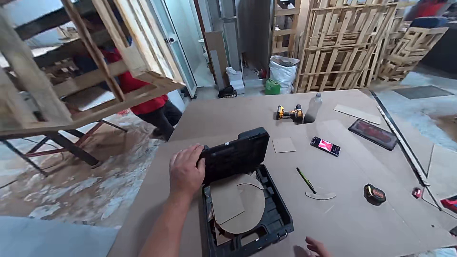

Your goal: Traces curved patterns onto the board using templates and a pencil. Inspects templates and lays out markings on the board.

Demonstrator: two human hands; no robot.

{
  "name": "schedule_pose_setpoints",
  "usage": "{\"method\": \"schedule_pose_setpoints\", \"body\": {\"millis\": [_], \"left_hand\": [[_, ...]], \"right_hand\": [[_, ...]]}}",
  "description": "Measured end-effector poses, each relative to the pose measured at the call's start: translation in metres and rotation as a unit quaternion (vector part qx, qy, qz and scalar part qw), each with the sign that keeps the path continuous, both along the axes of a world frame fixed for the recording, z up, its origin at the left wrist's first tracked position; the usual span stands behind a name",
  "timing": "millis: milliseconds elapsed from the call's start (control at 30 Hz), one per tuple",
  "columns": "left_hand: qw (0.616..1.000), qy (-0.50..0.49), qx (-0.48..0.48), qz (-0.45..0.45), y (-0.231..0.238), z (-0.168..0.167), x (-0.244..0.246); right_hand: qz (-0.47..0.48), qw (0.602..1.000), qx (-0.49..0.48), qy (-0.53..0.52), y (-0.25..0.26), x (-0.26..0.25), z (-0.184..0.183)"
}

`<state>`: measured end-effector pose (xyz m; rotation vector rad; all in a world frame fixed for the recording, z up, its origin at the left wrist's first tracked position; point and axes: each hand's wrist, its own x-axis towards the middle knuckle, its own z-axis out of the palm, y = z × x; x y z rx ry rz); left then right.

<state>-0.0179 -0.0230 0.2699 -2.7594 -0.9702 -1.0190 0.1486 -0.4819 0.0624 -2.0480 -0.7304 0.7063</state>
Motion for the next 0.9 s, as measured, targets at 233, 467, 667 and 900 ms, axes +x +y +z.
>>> {"method": "schedule_pose_setpoints", "body": {"millis": [233, 467, 667, 900], "left_hand": [[0.999, 0.019, -0.028, -0.008, 0.012, 0.004, -0.003], [0.994, 0.07, -0.083, -0.026, 0.039, 0.024, 0.001], [0.986, 0.084, -0.145, 0.021, 0.077, 0.03, 0.02], [0.827, -0.043, -0.557, -0.069, -0.009, -0.092, -0.017]], "right_hand": [[0.012, 0.985, -0.043, 0.169, 0.151, 0.007, 0.032], [-0.063, 0.937, 0.013, 0.343, 0.209, 0.007, 0.004], [-0.079, 0.92, 0.101, 0.37, 0.172, 0.029, 0.024], [-0.172, 0.898, 0.153, 0.374, 0.065, 0.048, 0.061]]}}
